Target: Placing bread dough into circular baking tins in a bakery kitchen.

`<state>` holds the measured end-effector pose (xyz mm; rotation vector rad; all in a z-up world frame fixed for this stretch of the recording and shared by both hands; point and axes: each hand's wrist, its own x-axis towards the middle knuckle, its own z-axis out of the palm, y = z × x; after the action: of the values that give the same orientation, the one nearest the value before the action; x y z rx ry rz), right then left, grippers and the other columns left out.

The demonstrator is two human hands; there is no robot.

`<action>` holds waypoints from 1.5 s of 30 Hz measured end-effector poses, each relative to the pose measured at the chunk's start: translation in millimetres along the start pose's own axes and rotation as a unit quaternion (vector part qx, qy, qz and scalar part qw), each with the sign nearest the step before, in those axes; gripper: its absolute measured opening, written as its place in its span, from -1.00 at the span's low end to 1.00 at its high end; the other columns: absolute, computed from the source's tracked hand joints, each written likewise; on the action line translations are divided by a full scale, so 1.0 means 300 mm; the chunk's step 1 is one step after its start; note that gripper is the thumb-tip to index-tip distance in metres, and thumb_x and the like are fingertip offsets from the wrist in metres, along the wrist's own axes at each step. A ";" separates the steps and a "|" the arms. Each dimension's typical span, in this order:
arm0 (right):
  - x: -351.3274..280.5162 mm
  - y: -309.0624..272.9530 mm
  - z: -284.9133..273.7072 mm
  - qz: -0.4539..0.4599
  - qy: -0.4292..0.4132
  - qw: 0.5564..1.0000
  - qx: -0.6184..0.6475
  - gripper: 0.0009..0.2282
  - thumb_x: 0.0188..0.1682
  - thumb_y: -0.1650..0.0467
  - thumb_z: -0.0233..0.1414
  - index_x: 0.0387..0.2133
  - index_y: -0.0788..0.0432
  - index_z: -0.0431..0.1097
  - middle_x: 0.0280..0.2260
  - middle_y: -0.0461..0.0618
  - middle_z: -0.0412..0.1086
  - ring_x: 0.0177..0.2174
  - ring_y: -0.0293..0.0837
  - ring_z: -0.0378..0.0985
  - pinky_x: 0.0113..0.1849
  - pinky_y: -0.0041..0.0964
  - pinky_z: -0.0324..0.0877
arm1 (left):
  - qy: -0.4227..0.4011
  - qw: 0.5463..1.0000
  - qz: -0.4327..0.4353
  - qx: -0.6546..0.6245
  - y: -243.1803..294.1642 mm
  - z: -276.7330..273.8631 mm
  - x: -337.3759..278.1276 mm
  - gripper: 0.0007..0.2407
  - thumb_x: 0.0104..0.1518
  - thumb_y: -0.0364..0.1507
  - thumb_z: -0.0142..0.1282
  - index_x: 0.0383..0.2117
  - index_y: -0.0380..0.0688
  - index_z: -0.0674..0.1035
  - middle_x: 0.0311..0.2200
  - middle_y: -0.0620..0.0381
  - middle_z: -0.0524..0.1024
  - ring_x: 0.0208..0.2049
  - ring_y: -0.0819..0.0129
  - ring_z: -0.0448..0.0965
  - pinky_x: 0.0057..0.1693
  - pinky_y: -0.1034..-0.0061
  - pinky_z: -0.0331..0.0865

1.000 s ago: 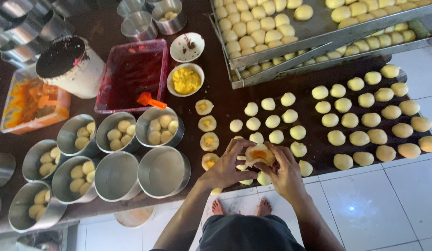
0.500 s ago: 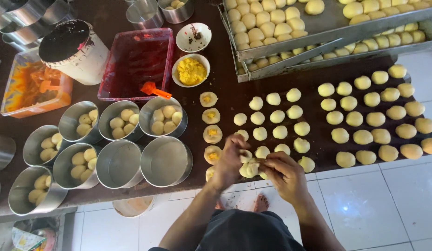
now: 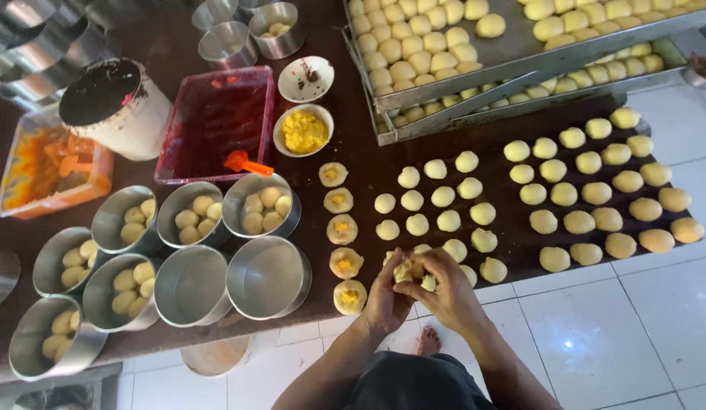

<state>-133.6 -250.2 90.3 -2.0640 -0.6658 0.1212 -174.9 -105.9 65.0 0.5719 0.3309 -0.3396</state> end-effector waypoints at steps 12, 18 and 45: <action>-0.021 0.038 0.049 0.085 0.061 0.990 0.100 -0.79 -0.04 0.36 0.19 -0.19 0.20 0.51 -0.30 0.00 0.58 -0.35 -0.21 0.69 -0.38 -0.40 0.60 | 0.031 0.987 0.141 0.069 -0.005 0.037 0.013 -0.75 0.29 -0.13 0.06 -0.15 0.03 0.44 -0.39 0.26 0.44 -0.43 0.50 0.46 -0.28 0.48 0.43; -0.029 0.088 0.064 0.043 0.068 0.997 0.019 -0.87 0.01 0.37 0.18 -0.26 0.17 0.55 -0.33 0.00 0.59 -0.37 -0.21 0.71 -0.42 -0.37 0.59 | -0.065 0.997 -0.037 -0.029 -0.066 -0.111 0.066 -0.52 0.28 0.12 -0.13 -0.21 -0.07 0.43 -0.43 0.21 0.50 -0.49 0.47 0.53 -0.36 0.62 0.49; -0.118 0.044 -0.128 0.106 0.174 0.979 -0.016 -0.64 0.05 0.40 0.09 0.14 0.16 0.38 -0.01 0.03 0.45 -0.25 -0.17 0.53 -0.32 -0.29 0.46 | 0.153 0.451 0.327 0.816 0.312 -0.467 0.772 -0.88 0.44 -0.28 -0.06 -0.02 0.18 0.49 0.26 0.16 0.35 0.17 0.24 0.44 0.16 0.32 0.39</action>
<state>-145.3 -302.5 95.1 -2.1132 -0.2345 -0.1297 40.0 -2.2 -93.5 2.6665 -0.0318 0.3880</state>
